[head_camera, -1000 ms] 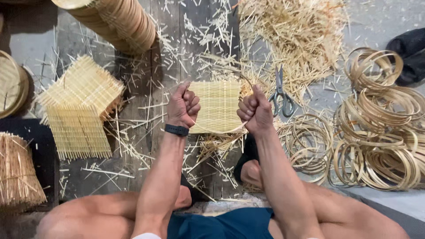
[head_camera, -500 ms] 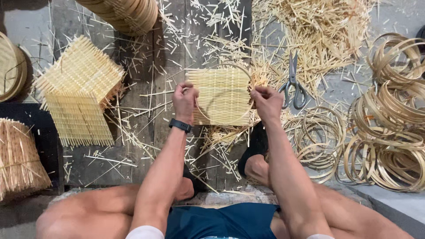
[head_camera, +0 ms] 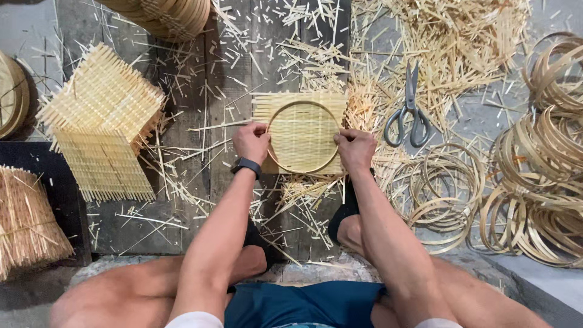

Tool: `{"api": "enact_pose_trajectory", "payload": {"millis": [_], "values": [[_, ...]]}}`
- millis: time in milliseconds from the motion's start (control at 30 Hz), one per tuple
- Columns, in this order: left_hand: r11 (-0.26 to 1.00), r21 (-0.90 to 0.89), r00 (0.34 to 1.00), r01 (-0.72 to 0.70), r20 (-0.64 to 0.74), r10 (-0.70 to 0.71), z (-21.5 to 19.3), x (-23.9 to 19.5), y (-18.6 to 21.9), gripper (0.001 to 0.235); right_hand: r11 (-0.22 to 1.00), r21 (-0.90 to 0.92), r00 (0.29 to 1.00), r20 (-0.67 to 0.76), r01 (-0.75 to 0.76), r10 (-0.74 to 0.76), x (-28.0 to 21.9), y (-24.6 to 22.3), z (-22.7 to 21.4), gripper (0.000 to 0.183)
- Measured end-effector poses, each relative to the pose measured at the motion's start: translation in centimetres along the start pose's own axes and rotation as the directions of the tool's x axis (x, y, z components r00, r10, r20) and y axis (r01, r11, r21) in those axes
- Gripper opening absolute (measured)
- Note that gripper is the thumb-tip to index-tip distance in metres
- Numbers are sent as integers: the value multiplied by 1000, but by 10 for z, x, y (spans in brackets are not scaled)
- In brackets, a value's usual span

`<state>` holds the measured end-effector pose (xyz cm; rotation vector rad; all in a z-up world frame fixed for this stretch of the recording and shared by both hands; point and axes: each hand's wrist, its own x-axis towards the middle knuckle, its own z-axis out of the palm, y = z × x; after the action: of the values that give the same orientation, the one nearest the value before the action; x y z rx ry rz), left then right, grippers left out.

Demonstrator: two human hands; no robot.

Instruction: The person sits on the floor and repeatedly places a circular bamboo tray on a wooden board, then uses shears to trim the excess bamboo strips around the edge. The person stacks the finished trays and repeats the process with new trays.

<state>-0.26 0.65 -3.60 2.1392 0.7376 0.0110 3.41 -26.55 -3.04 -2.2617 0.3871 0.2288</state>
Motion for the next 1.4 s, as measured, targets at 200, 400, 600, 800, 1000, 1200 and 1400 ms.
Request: {"api": "enact_pose_trajectory", "payload": {"millis": [200, 400, 600, 800, 1000, 1200, 1400], "values": [[1000, 14, 999, -21, -28, 22, 2, -1, -18, 16, 986, 68, 988, -43, 153, -150, -3, 4, 2, 21], [989, -140, 997, 48, 61, -40, -10, 6, -16, 19, 980, 197, 999, -4, -41, 43, 5, 0, 1, 54], [943, 259, 975, -209, 131, 180, -8, 3, 29, 39, 994, 52, 991, -102, 94, -88, -3, -6, -8, 47], [250, 233, 342, -940, 604, 720, 48, 32, 92, 48, 977, 145, 980, -142, 159, -139, -38, -3, -15, 21], [68, 190, 199, -979, 853, 483, 99, 58, 122, 53, 945, -168, 942, -139, 281, -305, -62, -10, -15, 28], [179, 211, 265, -961, 887, 377, 102, 70, 123, 74, 985, -114, 985, -98, 133, -144, -69, -28, -15, 53], [208, 182, 250, -961, 893, 375, 103, 65, 124, 57, 992, -129, 998, -60, 14, -22, -70, -19, -10, 53]]}}
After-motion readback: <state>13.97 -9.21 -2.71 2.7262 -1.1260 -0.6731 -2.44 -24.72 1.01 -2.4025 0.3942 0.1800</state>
